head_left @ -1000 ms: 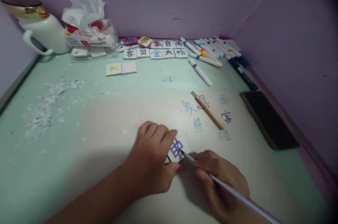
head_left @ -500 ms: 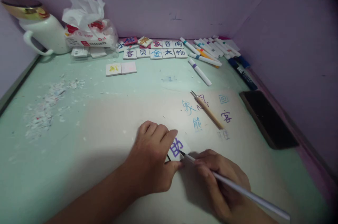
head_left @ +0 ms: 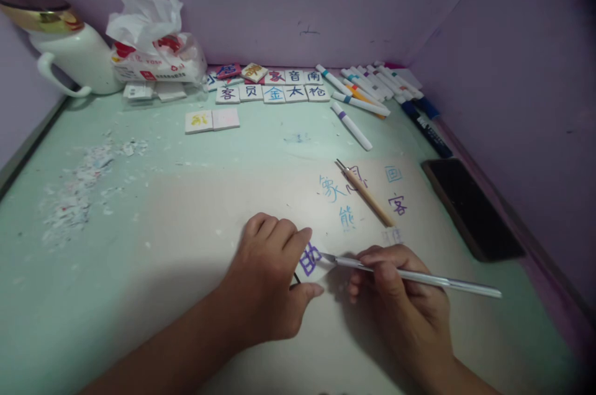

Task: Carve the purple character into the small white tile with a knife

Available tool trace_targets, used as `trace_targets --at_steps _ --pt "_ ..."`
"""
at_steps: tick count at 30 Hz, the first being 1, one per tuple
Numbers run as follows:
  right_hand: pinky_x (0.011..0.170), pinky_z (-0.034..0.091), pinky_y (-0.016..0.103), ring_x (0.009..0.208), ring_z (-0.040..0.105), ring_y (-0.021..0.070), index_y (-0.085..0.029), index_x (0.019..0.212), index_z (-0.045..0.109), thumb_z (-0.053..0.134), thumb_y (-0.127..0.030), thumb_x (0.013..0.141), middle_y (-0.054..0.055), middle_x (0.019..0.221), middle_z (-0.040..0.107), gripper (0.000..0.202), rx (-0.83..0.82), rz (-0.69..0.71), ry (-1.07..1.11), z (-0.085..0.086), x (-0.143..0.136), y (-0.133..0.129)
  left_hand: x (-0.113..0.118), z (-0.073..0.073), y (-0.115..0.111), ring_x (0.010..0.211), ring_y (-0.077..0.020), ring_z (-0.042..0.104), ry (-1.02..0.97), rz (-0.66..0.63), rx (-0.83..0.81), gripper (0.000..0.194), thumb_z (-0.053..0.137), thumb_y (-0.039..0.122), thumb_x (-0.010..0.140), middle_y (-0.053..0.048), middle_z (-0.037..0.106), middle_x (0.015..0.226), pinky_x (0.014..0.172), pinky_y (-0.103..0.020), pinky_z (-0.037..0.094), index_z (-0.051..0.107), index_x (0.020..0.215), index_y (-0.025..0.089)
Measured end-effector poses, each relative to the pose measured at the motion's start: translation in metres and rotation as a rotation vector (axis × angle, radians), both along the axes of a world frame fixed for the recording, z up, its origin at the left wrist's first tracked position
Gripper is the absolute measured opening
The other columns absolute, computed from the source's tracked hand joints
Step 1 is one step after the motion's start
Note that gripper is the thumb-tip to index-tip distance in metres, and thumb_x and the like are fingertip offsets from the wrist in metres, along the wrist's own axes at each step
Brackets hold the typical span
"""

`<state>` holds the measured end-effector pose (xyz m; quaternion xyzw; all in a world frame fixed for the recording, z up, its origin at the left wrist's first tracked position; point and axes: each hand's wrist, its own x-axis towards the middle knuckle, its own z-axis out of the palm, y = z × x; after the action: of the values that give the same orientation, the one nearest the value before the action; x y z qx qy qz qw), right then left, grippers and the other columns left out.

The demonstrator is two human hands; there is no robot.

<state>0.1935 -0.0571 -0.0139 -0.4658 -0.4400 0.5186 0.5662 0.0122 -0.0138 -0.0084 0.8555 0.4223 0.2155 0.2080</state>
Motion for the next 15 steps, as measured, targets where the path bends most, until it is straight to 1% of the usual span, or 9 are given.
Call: trace_targets --at_steps 4,10,15 --pt "0.053 0.048 0.022 0.060 0.058 0.0119 -0.019 0.087 0.064 0.050 -0.026 0.093 0.002 0.067 0.060 0.017 -0.034 0.018 0.026 -0.001 0.004 0.002 0.000 0.002 0.000 0.085 -0.0260 0.049 0.003 -0.007 -0.002 0.045 0.065 0.028 0.070 -0.010 0.056 0.092 0.084 -0.047 0.035 0.055 0.110 0.011" --pt "0.049 0.045 0.020 0.053 0.056 0.0101 -0.019 0.081 0.062 0.051 -0.037 0.092 0.000 0.060 0.060 0.024 -0.089 0.015 0.107 0.000 0.000 0.009 -0.001 0.002 0.001 0.087 -0.0269 0.050 0.010 -0.023 0.036 0.041 0.062 0.027 0.072 -0.013 0.057 0.094 0.083 -0.047 0.036 0.055 0.109 0.009" --pt "0.042 0.042 0.018 0.045 0.052 0.0093 -0.018 0.074 0.058 0.057 -0.045 0.086 -0.001 0.053 0.059 0.030 -0.160 -0.067 0.210 0.001 -0.002 0.020 -0.002 0.001 0.001 0.087 -0.0267 0.052 0.006 -0.024 0.069 0.038 0.060 0.028 0.072 -0.012 0.057 0.093 0.082 -0.048 0.037 0.057 0.107 0.013"
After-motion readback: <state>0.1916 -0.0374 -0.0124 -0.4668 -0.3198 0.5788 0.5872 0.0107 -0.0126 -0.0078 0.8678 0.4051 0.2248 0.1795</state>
